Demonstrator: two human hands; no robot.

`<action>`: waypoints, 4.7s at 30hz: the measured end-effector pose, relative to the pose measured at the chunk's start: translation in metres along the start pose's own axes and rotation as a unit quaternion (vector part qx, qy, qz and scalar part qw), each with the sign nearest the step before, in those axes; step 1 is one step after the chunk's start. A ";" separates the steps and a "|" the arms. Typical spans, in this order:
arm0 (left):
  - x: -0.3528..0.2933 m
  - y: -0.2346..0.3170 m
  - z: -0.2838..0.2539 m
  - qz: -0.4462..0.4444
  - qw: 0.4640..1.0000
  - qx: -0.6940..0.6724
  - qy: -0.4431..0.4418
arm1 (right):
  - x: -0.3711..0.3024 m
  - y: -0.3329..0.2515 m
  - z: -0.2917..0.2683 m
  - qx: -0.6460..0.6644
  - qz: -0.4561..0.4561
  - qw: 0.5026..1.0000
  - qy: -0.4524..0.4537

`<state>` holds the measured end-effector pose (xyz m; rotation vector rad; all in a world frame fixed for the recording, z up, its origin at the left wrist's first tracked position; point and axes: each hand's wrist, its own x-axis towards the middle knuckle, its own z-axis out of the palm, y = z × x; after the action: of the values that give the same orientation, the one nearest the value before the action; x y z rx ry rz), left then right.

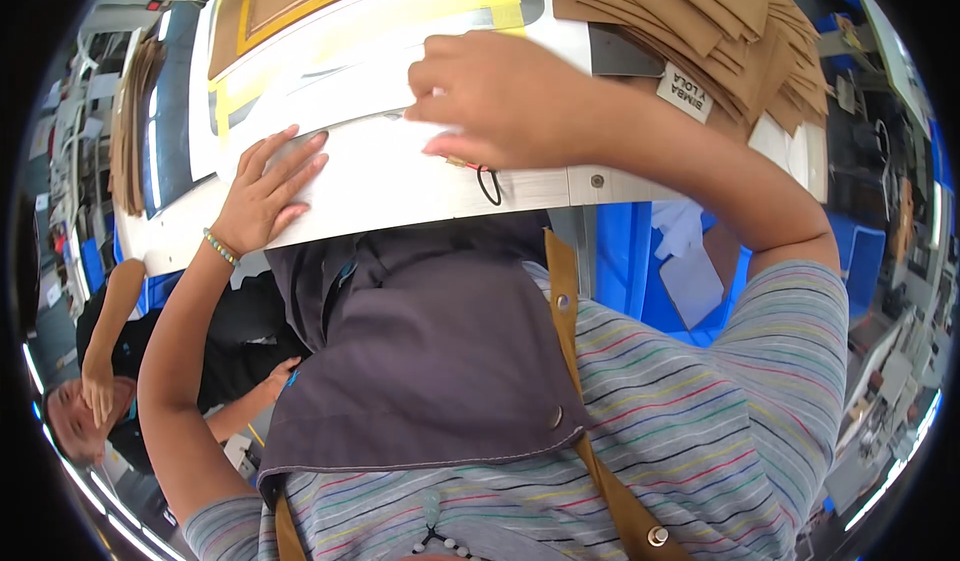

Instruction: Inserting a lining/reinforcement material into a leather component using a template at a sewing station.

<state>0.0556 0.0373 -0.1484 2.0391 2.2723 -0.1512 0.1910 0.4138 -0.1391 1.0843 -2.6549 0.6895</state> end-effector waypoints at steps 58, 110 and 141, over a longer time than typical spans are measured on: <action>0.019 -0.113 -0.024 -0.144 0.947 -0.129 0.256 | 0.150 0.063 0.001 -0.127 0.112 0.983 0.065; 0.082 -0.173 -0.006 -0.228 0.909 -0.047 0.346 | 0.261 0.199 0.013 0.312 0.188 0.925 -0.108; 0.085 -0.189 0.001 -0.299 0.909 0.001 0.290 | 0.007 -0.009 -0.203 -0.140 0.641 0.726 -0.204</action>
<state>-0.1415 0.1010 -0.1577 1.4313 3.1888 0.4836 0.1931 0.5026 0.0433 -1.0034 -3.4218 0.1111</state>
